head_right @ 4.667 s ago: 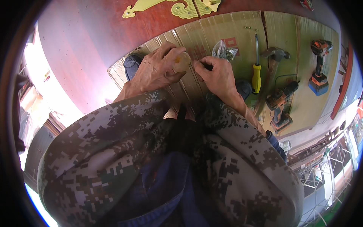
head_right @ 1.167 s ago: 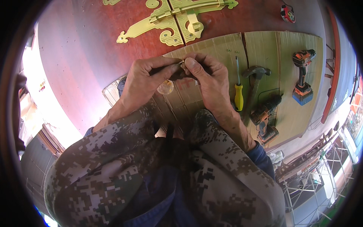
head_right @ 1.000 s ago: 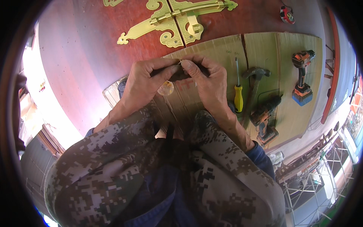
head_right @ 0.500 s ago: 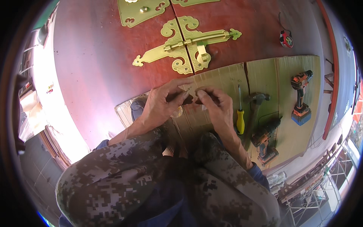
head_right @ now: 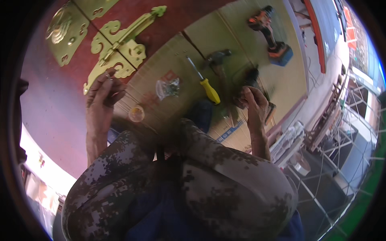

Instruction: The person installs a decorative brass door hinge onto a red wooden door using a cordless drill and screws. They position the hinge, drill pilot holes, and fasten the hinge with screws, then test the hinge movement.

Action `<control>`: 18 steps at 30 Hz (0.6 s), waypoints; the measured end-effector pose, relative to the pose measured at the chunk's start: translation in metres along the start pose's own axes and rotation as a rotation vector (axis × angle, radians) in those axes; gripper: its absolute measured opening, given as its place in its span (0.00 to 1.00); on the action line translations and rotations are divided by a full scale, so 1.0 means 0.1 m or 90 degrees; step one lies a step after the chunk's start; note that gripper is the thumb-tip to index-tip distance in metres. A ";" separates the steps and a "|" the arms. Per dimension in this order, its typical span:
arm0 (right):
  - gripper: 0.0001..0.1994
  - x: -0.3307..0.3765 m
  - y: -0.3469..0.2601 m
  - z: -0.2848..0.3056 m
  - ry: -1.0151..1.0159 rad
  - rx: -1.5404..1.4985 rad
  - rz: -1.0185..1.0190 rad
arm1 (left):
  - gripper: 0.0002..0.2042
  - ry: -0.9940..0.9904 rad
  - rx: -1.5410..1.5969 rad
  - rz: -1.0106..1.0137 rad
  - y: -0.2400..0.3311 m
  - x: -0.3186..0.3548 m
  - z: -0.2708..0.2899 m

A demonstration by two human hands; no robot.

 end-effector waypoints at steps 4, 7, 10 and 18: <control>0.10 -0.10 0.40 0.57 0.099 0.119 0.049 | 0.13 -0.027 -0.067 -0.063 0.08 -0.17 -0.11; 0.09 -0.04 0.43 0.58 0.093 0.234 0.183 | 0.13 -0.051 -0.058 -0.052 0.04 -0.27 -0.25; 0.11 0.18 -0.06 -0.27 -0.068 0.282 0.334 | 0.13 -0.050 -0.036 -0.015 -0.04 -0.17 -0.35; 0.25 -0.50 -0.35 -0.24 0.079 0.400 0.513 | 0.09 0.058 -0.174 0.041 -0.11 0.19 -0.40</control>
Point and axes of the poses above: each hand's wrist, its own x-axis away from the middle knuckle, its own z-axis out of the back of the hand, y = z × x, the point moved 5 cm from there along -x, towards the middle knuckle, and after that the axes turned 6 degrees about y, right-handed, at the moved point
